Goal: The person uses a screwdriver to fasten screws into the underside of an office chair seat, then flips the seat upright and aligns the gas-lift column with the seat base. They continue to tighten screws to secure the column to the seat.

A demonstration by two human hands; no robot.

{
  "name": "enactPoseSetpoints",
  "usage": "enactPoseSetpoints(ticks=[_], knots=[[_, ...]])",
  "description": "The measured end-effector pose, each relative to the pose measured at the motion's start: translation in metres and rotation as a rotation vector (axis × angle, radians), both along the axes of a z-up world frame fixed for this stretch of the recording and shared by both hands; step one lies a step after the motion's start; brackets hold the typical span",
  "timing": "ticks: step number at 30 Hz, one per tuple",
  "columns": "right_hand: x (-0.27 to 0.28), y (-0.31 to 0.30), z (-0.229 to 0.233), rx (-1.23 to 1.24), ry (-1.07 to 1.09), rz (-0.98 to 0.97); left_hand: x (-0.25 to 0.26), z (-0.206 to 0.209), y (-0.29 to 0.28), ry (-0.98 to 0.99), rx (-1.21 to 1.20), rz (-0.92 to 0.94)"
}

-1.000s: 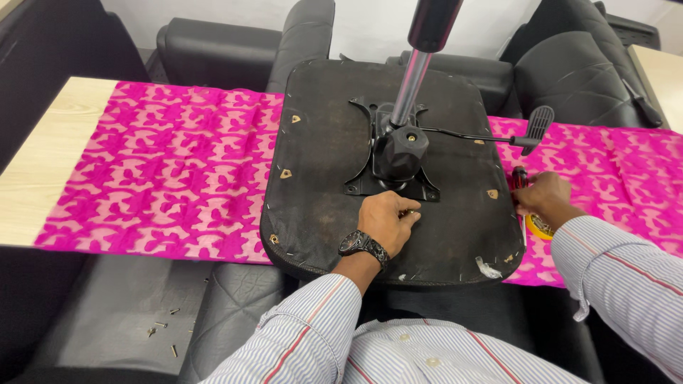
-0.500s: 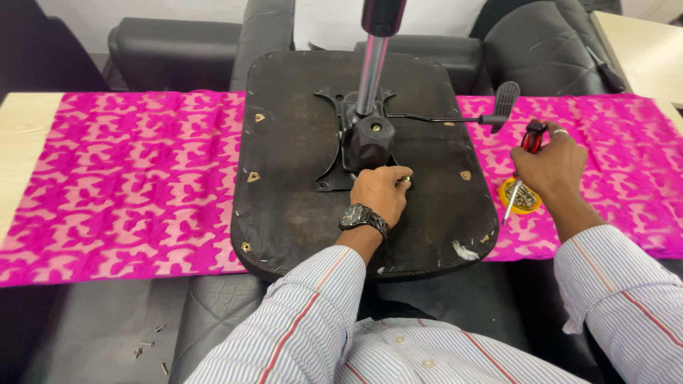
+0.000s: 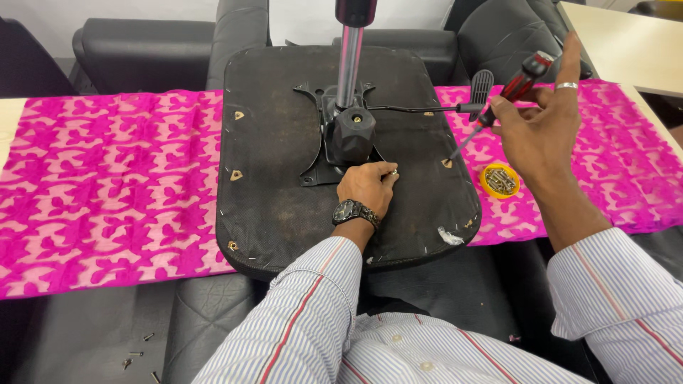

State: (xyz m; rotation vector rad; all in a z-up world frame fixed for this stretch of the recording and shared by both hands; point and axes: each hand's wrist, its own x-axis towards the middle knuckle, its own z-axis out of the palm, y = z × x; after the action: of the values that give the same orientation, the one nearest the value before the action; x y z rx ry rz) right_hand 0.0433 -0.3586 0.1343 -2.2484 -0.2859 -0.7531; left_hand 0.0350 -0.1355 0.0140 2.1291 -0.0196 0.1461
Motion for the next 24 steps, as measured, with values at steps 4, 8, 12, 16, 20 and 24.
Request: enactPoseSetpoints(ticks=[4, 8, 12, 16, 20, 24], knots=[[-0.005, 0.029, -0.004, 0.241, 0.039, 0.170, 0.000, -0.004, -0.003, -0.087, 0.020, 0.018], [-0.017, 0.054, -0.014, 0.239, 0.089, 0.223, -0.003, -0.004, -0.002, -0.146, -0.001, 0.036], [-0.023, 0.068, -0.024, 0.122, 0.001, 0.268, -0.003, 0.000, 0.001, 0.003, 0.021, -0.002], [-0.022, 0.071, -0.025, 0.097, -0.003, 0.259, -0.005, 0.006, 0.003, -0.015, 0.018, 0.003], [-0.023, 0.071, -0.021, 0.111, 0.072, 0.214, -0.004, 0.011, 0.004, 0.050, 0.038, -0.021], [-0.022, 0.073, -0.021, 0.137, 0.082, 0.220, -0.004, 0.011, 0.006, 0.036, 0.033, -0.023]])
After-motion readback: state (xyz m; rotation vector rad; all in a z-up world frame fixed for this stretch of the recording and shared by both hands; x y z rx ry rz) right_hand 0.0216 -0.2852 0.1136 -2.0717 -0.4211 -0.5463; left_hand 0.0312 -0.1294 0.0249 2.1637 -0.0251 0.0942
